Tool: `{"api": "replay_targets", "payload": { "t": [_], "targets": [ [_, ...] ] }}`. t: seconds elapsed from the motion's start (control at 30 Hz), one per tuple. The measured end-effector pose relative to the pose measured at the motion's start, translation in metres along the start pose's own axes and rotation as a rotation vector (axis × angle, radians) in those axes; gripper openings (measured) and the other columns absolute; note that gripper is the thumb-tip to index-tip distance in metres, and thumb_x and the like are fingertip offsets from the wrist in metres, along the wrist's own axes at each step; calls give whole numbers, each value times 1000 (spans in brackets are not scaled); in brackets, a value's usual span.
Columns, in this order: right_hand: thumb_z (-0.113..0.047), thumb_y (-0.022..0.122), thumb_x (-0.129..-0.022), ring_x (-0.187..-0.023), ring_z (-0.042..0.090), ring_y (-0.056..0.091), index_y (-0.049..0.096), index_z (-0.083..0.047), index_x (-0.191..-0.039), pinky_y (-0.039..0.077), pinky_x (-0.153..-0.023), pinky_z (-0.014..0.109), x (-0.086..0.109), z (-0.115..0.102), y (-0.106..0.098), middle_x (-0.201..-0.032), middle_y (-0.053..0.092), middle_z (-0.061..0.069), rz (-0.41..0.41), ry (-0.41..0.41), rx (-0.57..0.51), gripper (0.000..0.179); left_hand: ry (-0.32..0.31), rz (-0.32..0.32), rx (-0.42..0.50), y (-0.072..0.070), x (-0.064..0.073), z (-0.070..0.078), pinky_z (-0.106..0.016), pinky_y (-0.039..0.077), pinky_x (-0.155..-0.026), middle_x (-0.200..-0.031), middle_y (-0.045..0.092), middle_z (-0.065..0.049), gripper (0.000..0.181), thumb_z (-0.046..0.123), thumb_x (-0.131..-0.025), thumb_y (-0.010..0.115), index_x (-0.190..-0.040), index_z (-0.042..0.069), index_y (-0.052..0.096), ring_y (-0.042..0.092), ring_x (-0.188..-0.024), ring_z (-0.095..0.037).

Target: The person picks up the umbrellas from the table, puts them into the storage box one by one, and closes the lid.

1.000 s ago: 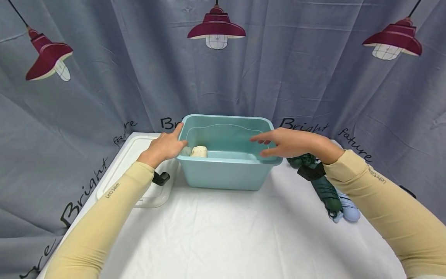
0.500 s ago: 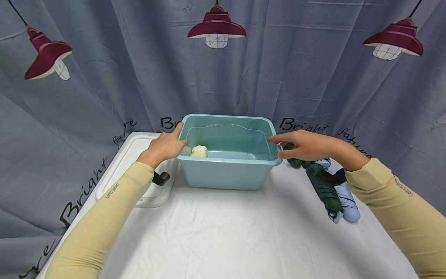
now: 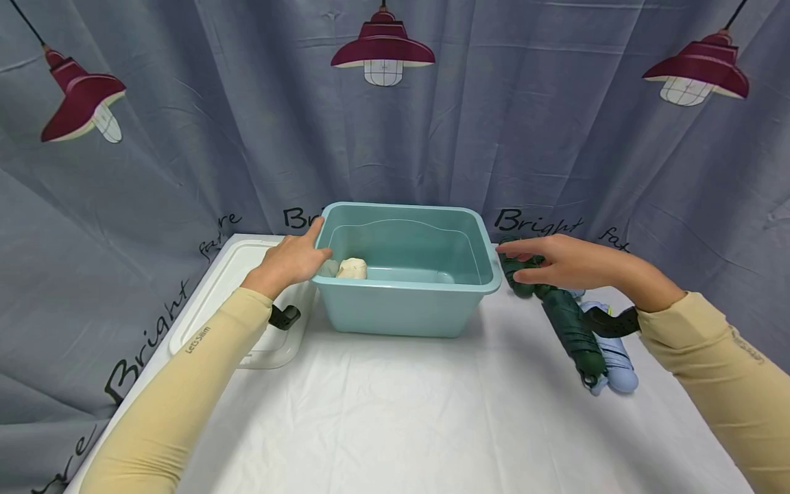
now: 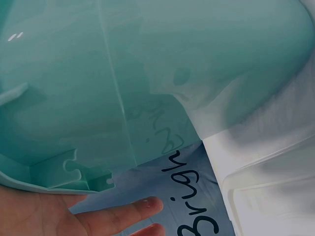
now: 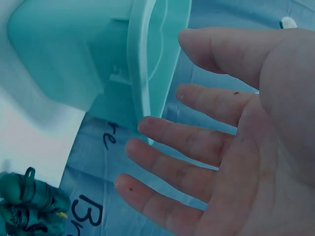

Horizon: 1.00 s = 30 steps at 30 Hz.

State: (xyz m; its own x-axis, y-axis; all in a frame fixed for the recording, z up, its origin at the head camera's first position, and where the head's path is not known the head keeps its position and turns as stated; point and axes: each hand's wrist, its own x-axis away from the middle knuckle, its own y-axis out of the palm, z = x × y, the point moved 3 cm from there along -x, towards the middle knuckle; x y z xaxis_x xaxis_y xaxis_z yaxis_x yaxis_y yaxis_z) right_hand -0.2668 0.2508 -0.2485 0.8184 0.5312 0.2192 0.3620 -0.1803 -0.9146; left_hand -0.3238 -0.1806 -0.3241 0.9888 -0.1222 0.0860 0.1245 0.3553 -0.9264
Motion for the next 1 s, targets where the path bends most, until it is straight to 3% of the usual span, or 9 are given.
{"api": "replay_targets", "payload": {
  "t": [0.23, 0.53, 1.0],
  "targets": [
    [-44, 63, -98, -129, 34, 56, 45, -17, -153, 49, -97, 53, 9, 8, 0, -152, 49, 13, 17, 10, 13, 64, -1, -4, 20, 0, 4, 0, -46, 45, -70, -136, 57, -23, 78, 47, -98, 38, -163, 30, -2, 59, -103, -34],
    [-45, 62, -98, -126, 33, 59, 45, -12, -153, 51, -95, 53, 12, 27, 15, -149, 52, 16, 19, 33, 46, 66, -1, -1, 2, 2, 3, 1, -45, 44, -68, -131, 60, -22, 79, 49, -99, 38, -163, 31, -2, 60, -99, -33],
    [-48, 61, -98, -128, 44, 55, 40, -6, -154, 50, -94, 56, 14, 55, 30, -150, 47, 25, -66, 95, 67, 73, -1, 5, -17, 1, 5, 3, -43, 44, -67, -133, 59, -23, 80, 50, -98, 40, -163, 30, -1, 61, -98, -33]
  ]
}}
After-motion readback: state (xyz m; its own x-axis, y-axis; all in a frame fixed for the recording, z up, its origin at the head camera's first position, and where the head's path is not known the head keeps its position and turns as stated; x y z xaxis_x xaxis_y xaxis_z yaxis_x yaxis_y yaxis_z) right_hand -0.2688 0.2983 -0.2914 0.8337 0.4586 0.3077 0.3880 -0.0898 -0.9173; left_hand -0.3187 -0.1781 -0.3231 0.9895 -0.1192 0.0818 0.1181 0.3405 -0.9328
